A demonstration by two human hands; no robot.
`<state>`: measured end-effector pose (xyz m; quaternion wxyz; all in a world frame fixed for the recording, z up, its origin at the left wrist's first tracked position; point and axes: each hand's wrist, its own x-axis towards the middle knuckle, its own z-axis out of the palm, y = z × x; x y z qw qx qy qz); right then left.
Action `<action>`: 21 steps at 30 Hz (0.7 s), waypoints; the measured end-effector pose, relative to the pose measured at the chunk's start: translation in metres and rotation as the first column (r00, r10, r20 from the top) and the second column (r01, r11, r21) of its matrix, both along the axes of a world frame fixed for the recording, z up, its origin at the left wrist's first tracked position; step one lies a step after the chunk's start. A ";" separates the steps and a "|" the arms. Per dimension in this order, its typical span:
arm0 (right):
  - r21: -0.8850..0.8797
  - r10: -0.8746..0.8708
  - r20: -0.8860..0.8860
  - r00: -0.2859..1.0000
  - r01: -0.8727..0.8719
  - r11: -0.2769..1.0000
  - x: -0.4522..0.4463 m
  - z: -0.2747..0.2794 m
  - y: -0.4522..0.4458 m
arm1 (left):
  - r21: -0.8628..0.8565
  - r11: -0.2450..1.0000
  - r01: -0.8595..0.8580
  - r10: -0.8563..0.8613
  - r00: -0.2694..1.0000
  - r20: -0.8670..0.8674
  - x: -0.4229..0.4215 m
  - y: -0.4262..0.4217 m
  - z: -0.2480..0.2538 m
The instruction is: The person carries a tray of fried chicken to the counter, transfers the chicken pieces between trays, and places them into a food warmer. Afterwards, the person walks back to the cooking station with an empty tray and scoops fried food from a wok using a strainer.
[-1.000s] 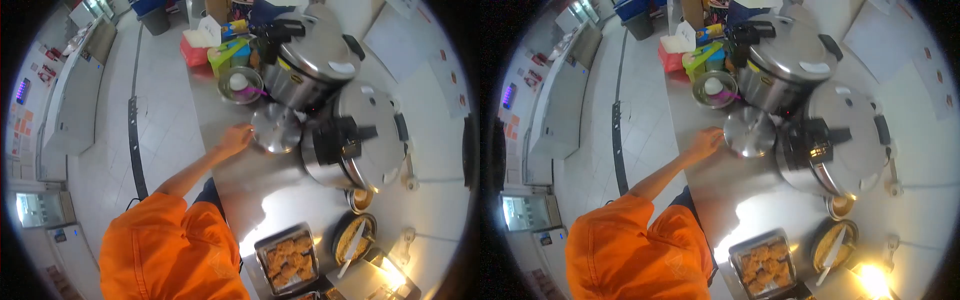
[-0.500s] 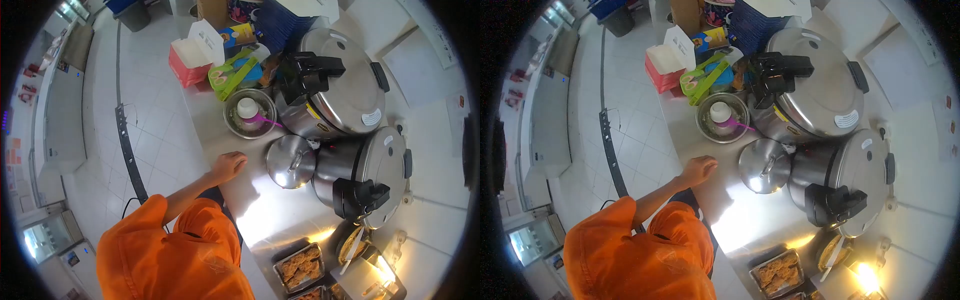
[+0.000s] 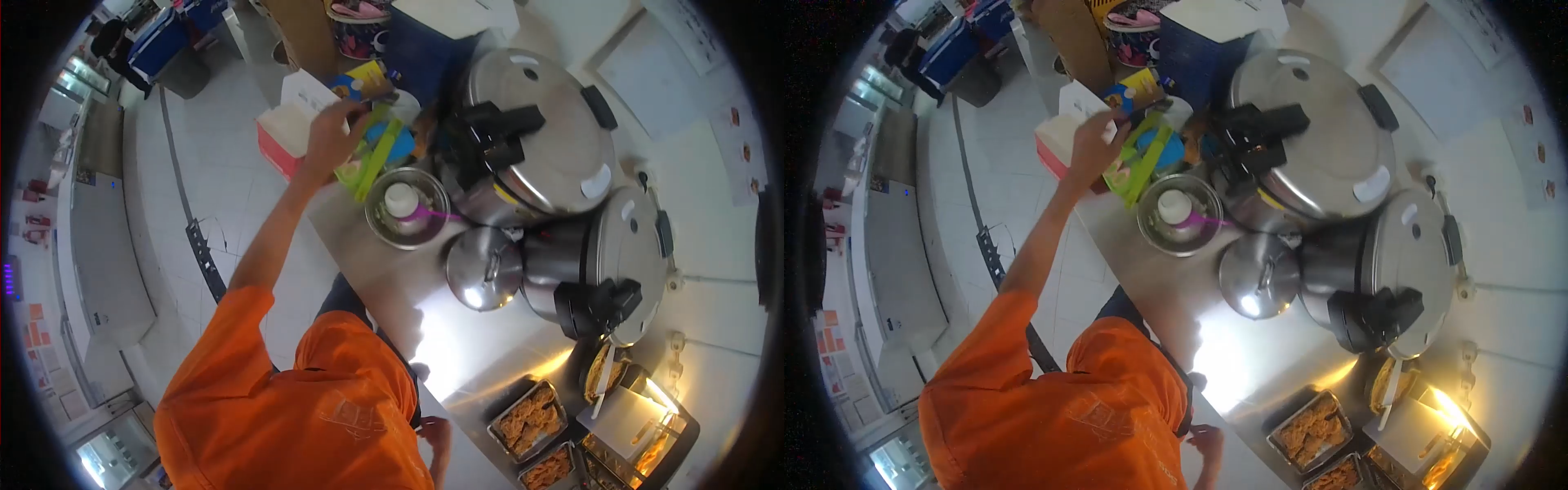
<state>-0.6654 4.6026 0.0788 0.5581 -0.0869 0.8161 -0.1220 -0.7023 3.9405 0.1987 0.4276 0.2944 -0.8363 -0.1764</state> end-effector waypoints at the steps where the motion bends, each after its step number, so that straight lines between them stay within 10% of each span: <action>1: -0.031 0.205 -0.212 0.956 -0.216 0.976 -0.022 -0.002 -0.019 | -0.032 0.999 0.007 -0.004 0.996 0.087 -0.019 -0.052 -0.009; 3: 0.080 0.464 -0.549 0.695 -0.509 0.857 -0.057 0.018 -0.087 | -0.062 0.998 0.033 -0.022 0.985 0.169 -0.055 -0.128 -0.041; 5: -0.162 0.295 -0.609 0.736 -0.479 0.863 -0.088 0.073 -0.193 | -0.132 0.970 -0.204 0.242 0.770 0.590 -0.091 -0.169 -0.061; 6: -0.418 -0.145 -0.483 0.863 -0.082 0.905 -0.085 0.115 -0.256 | -0.126 0.975 -0.183 0.222 0.774 0.593 -0.099 -0.179 -0.065; 8: -0.635 -0.269 -0.458 0.847 -0.100 0.766 -0.098 0.153 -0.342 | 0.137 0.959 -0.246 0.013 0.524 0.851 -0.107 -0.189 -0.065; 10: -0.658 -0.302 -0.448 0.841 -0.081 0.749 -0.107 0.170 -0.411 | 0.211 0.963 -0.168 -0.077 0.579 0.812 -0.097 -0.190 -0.060; 12: -0.866 -0.421 -0.251 0.872 -0.008 0.500 -0.114 0.190 -0.479 | 0.250 0.967 -0.059 -0.059 0.896 0.440 -0.092 -0.184 -0.054; 17: -0.970 -0.471 -0.241 0.849 -0.222 0.097 -0.149 0.183 -0.626 | 0.174 0.959 0.222 -0.232 0.972 0.037 -0.057 -0.140 -0.010; 21: -0.881 -0.347 -0.412 0.843 -0.271 0.387 -0.160 0.190 -0.666 | 0.092 0.952 0.292 -0.281 0.953 -0.115 -0.046 -0.124 -0.006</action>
